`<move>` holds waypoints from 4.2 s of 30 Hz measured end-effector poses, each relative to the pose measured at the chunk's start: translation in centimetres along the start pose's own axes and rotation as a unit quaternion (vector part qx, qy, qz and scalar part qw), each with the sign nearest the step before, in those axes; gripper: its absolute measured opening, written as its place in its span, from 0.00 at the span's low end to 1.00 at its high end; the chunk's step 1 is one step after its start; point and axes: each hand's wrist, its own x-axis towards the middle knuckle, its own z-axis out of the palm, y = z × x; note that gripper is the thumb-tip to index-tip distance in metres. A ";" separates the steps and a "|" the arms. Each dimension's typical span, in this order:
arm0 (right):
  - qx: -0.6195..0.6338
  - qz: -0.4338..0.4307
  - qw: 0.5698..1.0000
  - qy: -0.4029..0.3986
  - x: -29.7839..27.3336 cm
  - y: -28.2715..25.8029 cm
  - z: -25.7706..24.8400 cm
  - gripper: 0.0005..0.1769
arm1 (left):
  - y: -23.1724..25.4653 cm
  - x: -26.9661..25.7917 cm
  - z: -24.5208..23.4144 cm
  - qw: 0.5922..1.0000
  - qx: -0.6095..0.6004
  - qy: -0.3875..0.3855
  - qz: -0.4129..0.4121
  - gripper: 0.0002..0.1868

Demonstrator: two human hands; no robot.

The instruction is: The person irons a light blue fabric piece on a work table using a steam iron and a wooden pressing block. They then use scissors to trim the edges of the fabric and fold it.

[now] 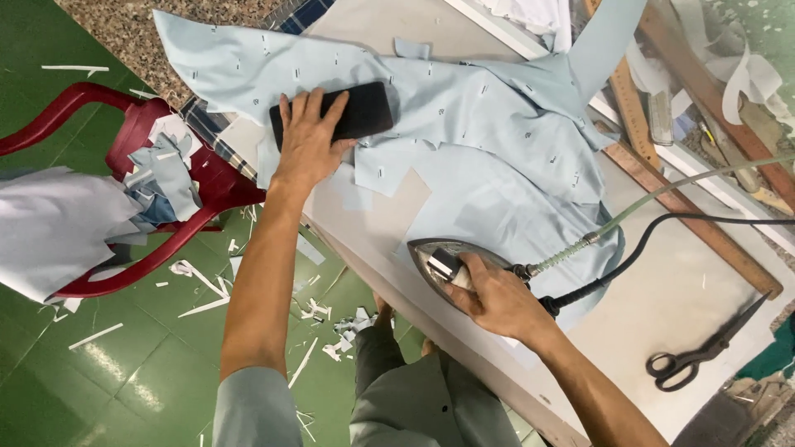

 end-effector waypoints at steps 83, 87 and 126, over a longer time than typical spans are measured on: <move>-0.219 -0.065 0.958 0.175 2.7 0.2 4.2 0.28 | 42.5 -21.3 10.4 0.922 -0.316 0.179 0.136 0.22; -0.272 -0.099 0.932 0.218 3.7 0.3 4.6 0.29 | 41.9 -20.7 8.2 0.921 -0.320 0.176 0.137 0.24; -0.188 -0.086 0.967 0.148 1.5 -2.1 2.2 0.26 | 43.0 -22.0 15.1 0.928 -0.234 0.234 0.171 0.20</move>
